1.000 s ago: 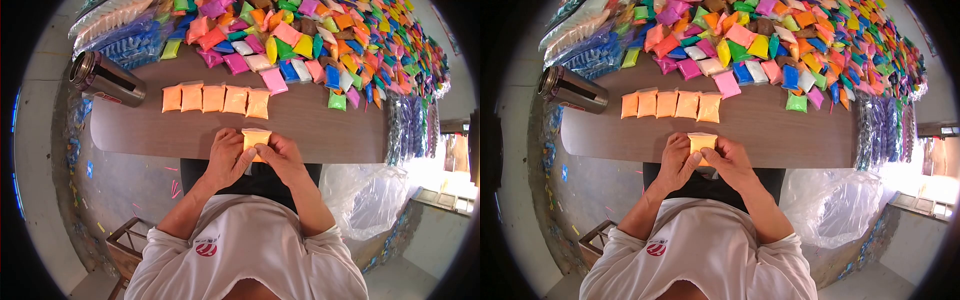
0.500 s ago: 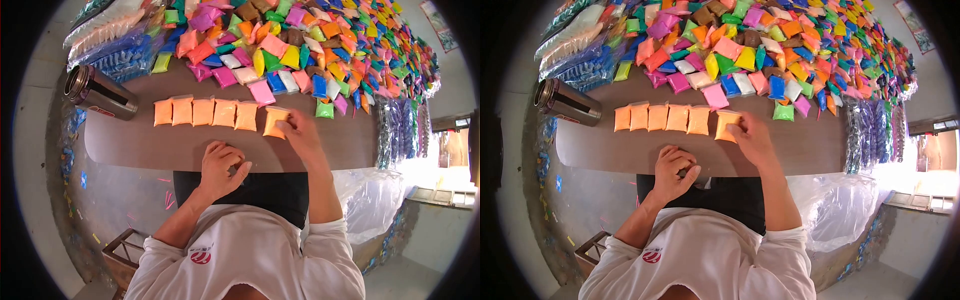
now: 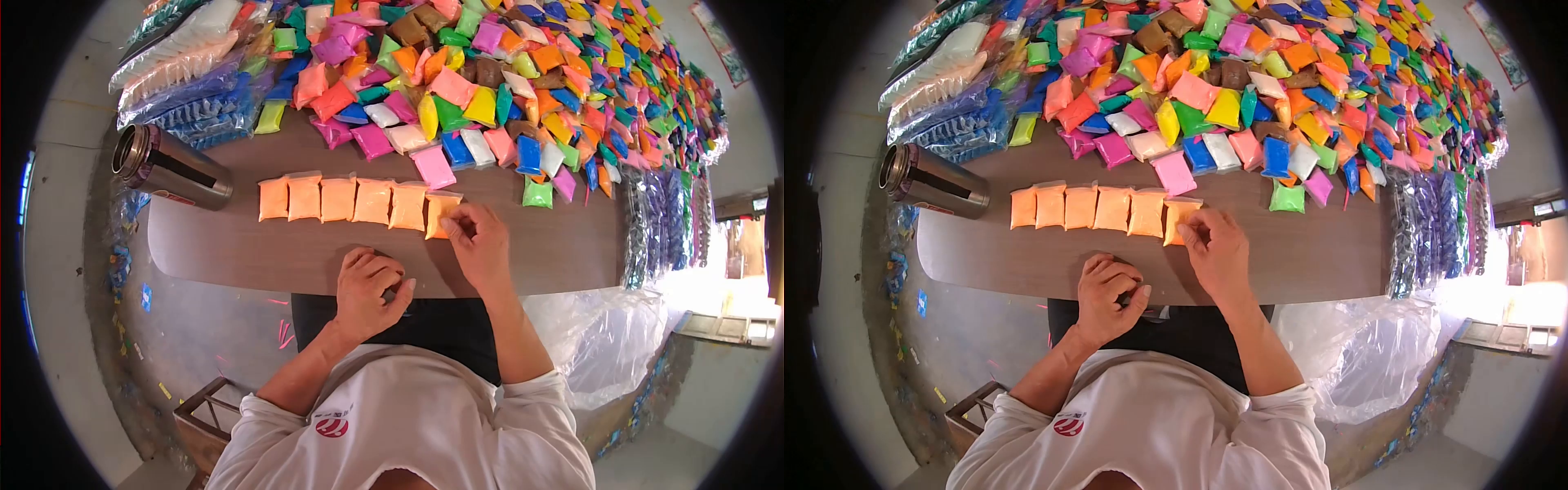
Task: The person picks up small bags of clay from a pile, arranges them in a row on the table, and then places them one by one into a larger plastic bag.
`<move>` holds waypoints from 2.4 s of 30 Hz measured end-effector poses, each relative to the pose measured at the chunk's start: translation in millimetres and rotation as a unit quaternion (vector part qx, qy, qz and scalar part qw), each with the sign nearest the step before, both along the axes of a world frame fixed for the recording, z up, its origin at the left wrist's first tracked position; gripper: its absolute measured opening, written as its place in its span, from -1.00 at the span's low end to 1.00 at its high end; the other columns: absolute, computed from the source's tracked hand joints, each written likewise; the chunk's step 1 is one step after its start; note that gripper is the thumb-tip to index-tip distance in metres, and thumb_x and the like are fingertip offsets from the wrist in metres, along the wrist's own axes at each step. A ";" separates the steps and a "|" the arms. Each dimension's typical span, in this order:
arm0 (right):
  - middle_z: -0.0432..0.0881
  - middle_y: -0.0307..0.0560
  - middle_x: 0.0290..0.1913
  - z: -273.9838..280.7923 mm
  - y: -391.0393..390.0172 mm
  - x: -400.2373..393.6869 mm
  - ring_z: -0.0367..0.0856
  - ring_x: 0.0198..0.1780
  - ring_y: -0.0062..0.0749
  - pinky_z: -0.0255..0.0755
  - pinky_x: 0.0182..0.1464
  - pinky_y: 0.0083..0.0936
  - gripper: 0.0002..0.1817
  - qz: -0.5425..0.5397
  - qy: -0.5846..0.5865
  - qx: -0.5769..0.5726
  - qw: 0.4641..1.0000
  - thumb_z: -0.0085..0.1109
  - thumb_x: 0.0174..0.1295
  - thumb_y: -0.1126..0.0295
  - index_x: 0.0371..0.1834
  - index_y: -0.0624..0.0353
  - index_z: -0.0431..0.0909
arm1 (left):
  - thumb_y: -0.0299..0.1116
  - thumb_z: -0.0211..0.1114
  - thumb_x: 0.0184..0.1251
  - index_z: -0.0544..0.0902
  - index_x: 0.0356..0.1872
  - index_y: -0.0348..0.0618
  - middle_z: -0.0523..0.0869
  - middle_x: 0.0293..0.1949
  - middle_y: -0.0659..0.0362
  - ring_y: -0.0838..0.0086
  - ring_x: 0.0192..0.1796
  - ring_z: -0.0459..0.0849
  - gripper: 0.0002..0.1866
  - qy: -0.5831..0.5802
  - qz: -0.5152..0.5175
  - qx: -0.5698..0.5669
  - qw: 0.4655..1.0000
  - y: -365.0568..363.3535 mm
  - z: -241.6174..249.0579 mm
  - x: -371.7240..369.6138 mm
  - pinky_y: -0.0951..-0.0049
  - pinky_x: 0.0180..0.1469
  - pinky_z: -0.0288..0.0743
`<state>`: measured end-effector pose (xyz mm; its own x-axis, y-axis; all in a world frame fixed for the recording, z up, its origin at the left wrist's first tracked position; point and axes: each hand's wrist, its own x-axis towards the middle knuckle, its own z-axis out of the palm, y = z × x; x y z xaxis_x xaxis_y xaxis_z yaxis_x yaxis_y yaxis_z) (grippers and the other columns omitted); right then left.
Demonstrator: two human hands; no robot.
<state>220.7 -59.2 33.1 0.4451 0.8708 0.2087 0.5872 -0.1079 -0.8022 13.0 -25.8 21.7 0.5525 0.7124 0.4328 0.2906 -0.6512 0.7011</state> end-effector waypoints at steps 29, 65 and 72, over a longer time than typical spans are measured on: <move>0.59 0.02 -0.40 23.1 -42.0 136.2 0.58 -0.40 -0.12 0.42 -0.31 -0.28 -0.89 -0.215 -0.153 0.159 0.951 0.17 0.27 0.60 -0.20 0.22 0.65 | -0.52 0.42 0.07 0.59 -0.56 -0.16 0.68 -0.38 0.18 0.19 -0.27 0.65 -0.85 0.032 0.040 0.097 0.994 -9.4 -4.5 9.0 0.12 0.18 0.48; 0.77 -0.06 -0.17 23.6 -7.9 299.1 0.76 -0.12 -0.32 0.59 -0.05 -0.35 -0.69 -0.132 -0.002 0.051 0.990 0.14 0.38 0.38 0.12 0.20 0.67 | -0.52 0.41 0.06 0.52 -0.58 -0.12 0.64 -0.39 0.18 0.17 -0.29 0.61 -0.80 0.053 0.045 0.107 0.992 -9.2 -4.0 11.3 0.13 0.14 0.46; 0.71 -0.04 0.07 58.9 -40.0 190.9 0.75 -0.05 -0.35 0.69 0.00 -0.33 -0.56 -0.050 0.421 0.206 0.882 0.07 0.49 0.40 0.39 0.27 0.41 | -0.47 0.42 0.07 0.54 -0.57 -0.10 0.63 -0.39 0.18 0.17 -0.28 0.62 -0.81 0.053 0.047 0.107 0.992 -7.9 -8.5 9.8 0.14 0.11 0.45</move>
